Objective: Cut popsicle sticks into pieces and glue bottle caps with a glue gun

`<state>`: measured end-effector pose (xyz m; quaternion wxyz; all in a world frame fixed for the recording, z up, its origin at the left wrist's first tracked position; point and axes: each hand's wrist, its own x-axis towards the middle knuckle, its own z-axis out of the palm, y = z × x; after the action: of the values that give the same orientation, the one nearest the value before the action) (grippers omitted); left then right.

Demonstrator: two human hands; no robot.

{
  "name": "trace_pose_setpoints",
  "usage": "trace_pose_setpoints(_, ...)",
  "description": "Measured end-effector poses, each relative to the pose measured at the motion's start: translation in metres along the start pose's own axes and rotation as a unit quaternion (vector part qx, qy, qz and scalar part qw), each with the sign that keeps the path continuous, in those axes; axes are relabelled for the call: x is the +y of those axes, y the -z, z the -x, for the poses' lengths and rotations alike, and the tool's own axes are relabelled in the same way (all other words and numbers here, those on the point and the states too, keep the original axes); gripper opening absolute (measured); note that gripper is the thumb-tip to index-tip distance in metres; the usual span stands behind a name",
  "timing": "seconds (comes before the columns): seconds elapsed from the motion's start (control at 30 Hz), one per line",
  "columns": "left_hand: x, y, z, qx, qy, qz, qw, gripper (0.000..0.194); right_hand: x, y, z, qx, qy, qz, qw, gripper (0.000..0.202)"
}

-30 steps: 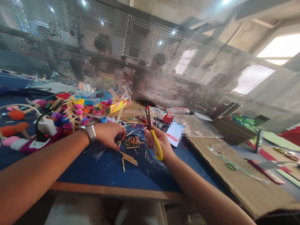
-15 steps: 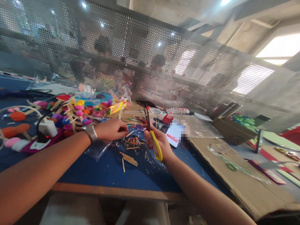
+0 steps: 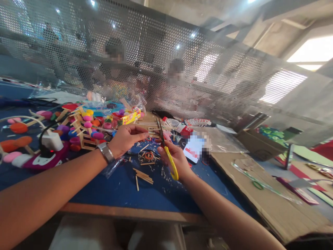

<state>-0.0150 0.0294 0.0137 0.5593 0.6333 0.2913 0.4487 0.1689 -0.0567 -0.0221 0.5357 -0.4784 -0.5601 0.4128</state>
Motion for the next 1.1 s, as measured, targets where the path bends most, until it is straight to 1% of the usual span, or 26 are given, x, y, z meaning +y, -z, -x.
trace_pose_setpoints(0.1, 0.0, -0.002, 0.001, 0.011, 0.005, 0.038, 0.999, 0.014, -0.001, -0.001, 0.001, 0.004, -0.003, 0.003, 1.0, 0.049)
trace_pose_setpoints(0.23, -0.002, -0.004, 0.001, 0.017, 0.022, 0.081, 0.996, 0.017, -0.002, -0.002, 0.001, 0.01, -0.01, 0.019, 1.0, 0.053)
trace_pose_setpoints(0.4, 0.0, -0.005, 0.002, 0.016, 0.044, 0.106, 0.993, 0.022, -0.007, -0.003, 0.003, 0.01, -0.016, 0.055, 0.998, 0.058)
trace_pose_setpoints(0.7, -0.002, -0.006, 0.001, 0.011, 0.048, 0.118, 0.992, 0.021, -0.011, -0.005, 0.004, 0.009, -0.026, 0.072, 0.997, 0.058)
trace_pose_setpoints(0.87, 0.0, -0.007, 0.003, 0.014, 0.063, 0.145, 0.987, 0.014, -0.012, -0.005, 0.004, 0.011, -0.026, 0.074, 0.997, 0.057)
trace_pose_setpoints(1.1, 0.001, -0.011, 0.005, 0.029, 0.087, 0.191, 0.977, 0.011, -0.011, -0.006, 0.005, 0.018, -0.027, 0.073, 0.997, 0.054)
